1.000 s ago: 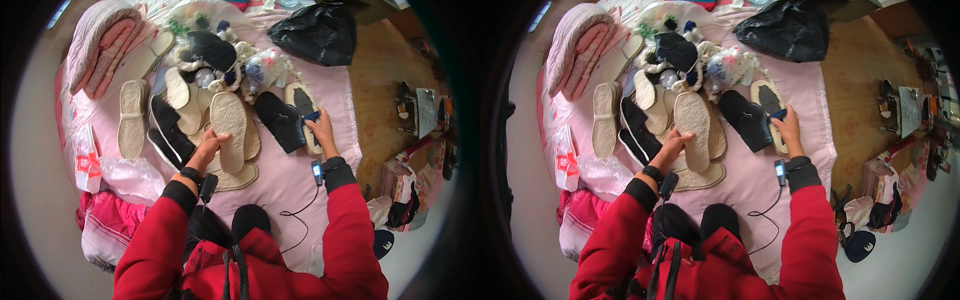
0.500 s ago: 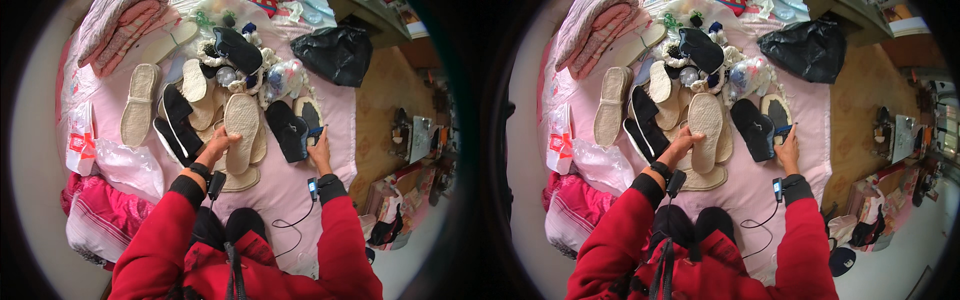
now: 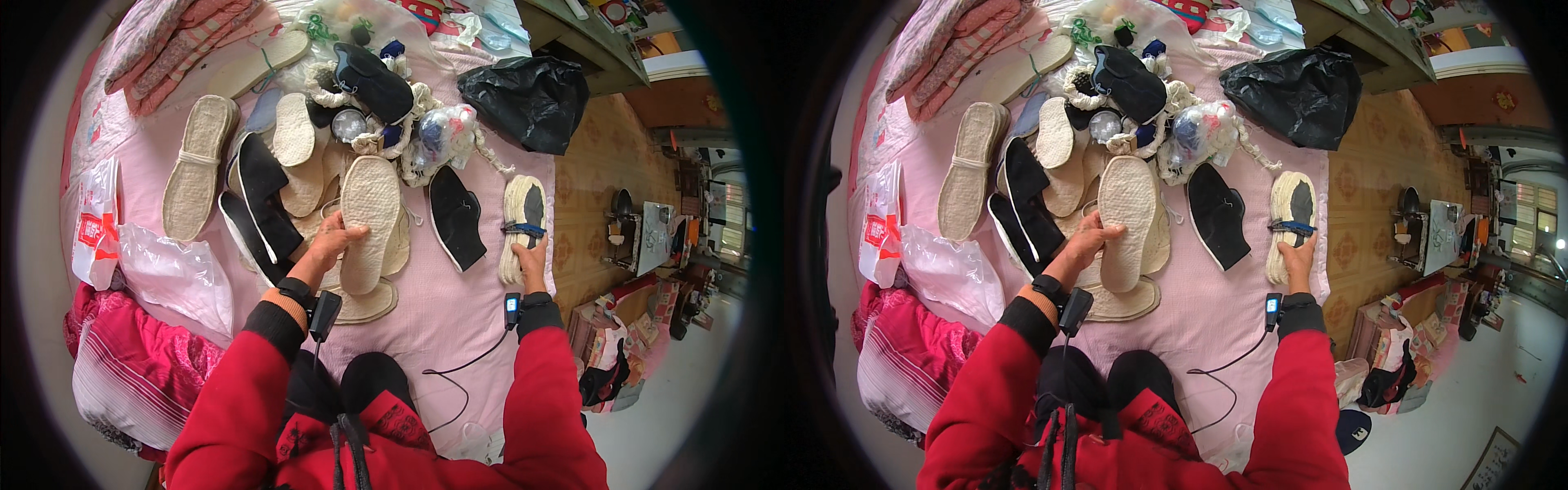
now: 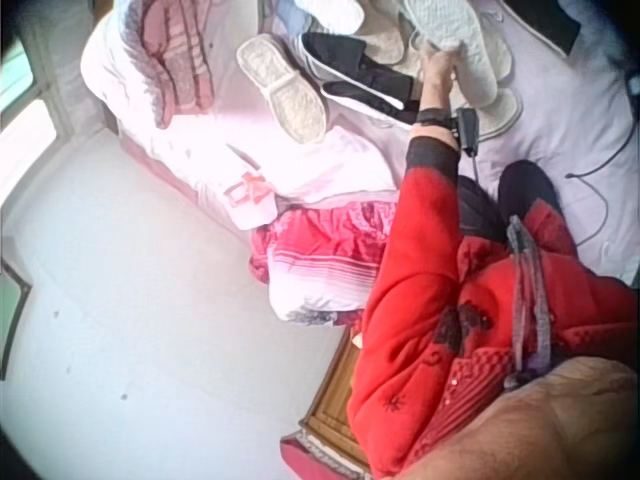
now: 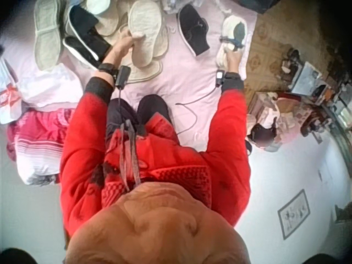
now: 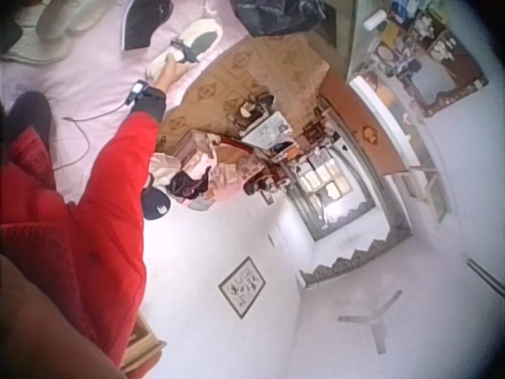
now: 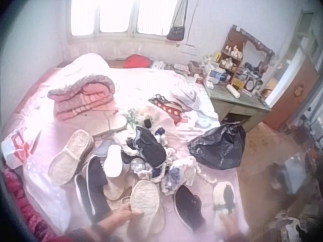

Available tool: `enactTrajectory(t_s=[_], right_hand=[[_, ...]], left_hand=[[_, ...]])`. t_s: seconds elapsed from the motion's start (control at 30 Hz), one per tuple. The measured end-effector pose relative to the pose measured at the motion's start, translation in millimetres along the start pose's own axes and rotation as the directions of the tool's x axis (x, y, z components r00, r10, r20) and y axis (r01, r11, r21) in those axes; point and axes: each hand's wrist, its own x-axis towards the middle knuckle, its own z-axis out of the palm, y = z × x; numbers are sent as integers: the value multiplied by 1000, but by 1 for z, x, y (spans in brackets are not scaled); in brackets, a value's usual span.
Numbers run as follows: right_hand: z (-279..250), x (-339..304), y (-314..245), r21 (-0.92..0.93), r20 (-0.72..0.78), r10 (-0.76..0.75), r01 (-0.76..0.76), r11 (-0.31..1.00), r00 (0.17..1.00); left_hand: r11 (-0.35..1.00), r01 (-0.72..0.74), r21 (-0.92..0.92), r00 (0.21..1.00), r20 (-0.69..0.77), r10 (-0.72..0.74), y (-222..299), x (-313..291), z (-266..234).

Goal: The person sits on a bed and handles multiple slipper components, including insoles, uppers, and plastic bags. They open a black bag, remove items, and repeatedly pick up, turn over, and place down slipper parts and packaging.

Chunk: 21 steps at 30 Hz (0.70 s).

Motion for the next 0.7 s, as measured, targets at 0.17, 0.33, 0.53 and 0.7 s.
enactTrajectory(t_s=[0.17,0.33,0.53,0.7], right_hand=[[-2,1,-1,-239,33,132,-120,963,991],[17,-28,-55,-284,22,-424,413,865,905],[96,-83,-116,-184,422,-440,550,814,792],[90,-77,-113,-357,285,-342,430,829,895]], left_hand=[[1000,-16,10,1000,-10,16,0,-2,0],[1000,-26,-4,1000,16,26,-1,-1,0],[998,-17,60,999,-33,19,-1,-2,1],[998,-41,42,999,-25,42,-2,-4,3]])
